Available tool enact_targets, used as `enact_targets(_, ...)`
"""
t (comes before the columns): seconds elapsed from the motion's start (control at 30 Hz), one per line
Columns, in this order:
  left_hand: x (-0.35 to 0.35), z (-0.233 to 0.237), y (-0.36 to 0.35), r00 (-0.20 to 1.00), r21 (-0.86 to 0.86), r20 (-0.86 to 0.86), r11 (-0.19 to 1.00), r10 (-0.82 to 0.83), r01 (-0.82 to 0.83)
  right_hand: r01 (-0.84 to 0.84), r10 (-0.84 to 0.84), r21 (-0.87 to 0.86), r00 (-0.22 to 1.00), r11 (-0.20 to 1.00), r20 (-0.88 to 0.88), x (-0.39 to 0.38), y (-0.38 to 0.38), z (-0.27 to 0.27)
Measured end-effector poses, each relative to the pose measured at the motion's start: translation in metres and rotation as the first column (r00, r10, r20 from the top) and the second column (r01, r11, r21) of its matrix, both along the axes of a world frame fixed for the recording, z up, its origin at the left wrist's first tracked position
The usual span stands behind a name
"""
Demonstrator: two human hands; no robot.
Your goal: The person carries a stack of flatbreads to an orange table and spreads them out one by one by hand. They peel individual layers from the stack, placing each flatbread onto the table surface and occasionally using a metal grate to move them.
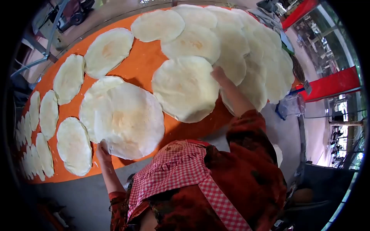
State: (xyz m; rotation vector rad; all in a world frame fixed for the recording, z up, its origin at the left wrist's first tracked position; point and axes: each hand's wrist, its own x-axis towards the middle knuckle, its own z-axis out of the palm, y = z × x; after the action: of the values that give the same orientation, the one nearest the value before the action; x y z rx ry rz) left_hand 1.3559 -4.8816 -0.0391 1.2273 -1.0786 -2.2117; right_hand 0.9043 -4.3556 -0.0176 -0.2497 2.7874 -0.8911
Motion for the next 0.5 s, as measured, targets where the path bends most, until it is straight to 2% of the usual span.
enact_targets(0.03,0.003,0.005,0.005,0.998,0.04,-0.015,0.997,-0.067,0.068,-0.034,0.059,0.225,0.993,0.974,-0.105,0.003,-0.004,-0.016)
enact_targets(0.1,0.007,0.018,0.022,0.975,0.126,-0.039,0.966,-0.221,0.224,-0.059,0.063,0.032,0.99,0.998,-0.125,0.028,-0.026,0.014)
enact_targets(0.13,0.011,0.026,0.035,0.969,0.098,0.132,0.976,-0.207,0.195,-0.06,0.054,-0.071,0.995,0.996,-0.086,0.044,-0.039,0.038)
enact_targets(0.17,0.015,0.02,0.037,0.962,0.07,0.162,0.975,-0.218,0.21,-0.054,0.047,-0.169,0.998,0.984,-0.048,0.063,-0.045,0.067)
enact_targets(0.2,0.017,0.011,0.039,0.957,0.044,0.188,0.975,-0.222,0.217,-0.054,0.051,-0.339,0.999,0.939,-0.016,0.088,-0.047,0.105)
enact_targets(0.23,0.018,0.009,0.038,0.962,0.02,0.14,0.972,-0.235,0.235,-0.057,0.069,-0.499,0.998,0.865,0.006,0.108,-0.047,0.14)
enact_targets(0.3,0.022,0.006,0.037,0.971,-0.026,0.033,0.971,-0.238,0.239,-0.024,0.099,-0.435,0.984,0.9,0.151,0.119,-0.015,0.181)
enact_targets(0.33,0.019,0.016,0.044,0.969,-0.035,0.037,0.969,-0.244,0.246,0.036,0.09,-0.53,0.973,0.847,0.21,0.129,-0.001,0.201)
enact_targets(0.37,0.012,0.037,0.054,0.969,-0.05,0.042,0.968,-0.243,0.245,0.095,0.027,-0.495,0.972,0.864,0.234,0.123,0.02,0.2)
enact_targets(0.4,0.008,0.052,0.06,0.972,-0.072,0.053,0.97,-0.23,0.233,0.217,-0.141,-0.449,0.97,0.867,0.196,0.123,0.034,0.198)
enact_targets(0.43,0.009,0.054,0.061,0.983,-0.041,0.015,0.982,-0.185,0.185,0.097,-0.004,-0.429,0.977,0.898,0.214,0.097,0.071,0.167)
enact_targets(0.47,0.005,0.062,0.07,0.991,-0.062,0.002,0.989,-0.136,0.136,0.14,-0.017,-0.482,0.968,0.865,0.25,0.1,0.07,0.169)
enact_targets(0.5,0.008,0.058,0.067,0.993,-0.066,-0.003,0.991,-0.12,0.12,0.099,-0.003,-0.456,0.979,0.884,0.206,0.095,0.08,0.153)
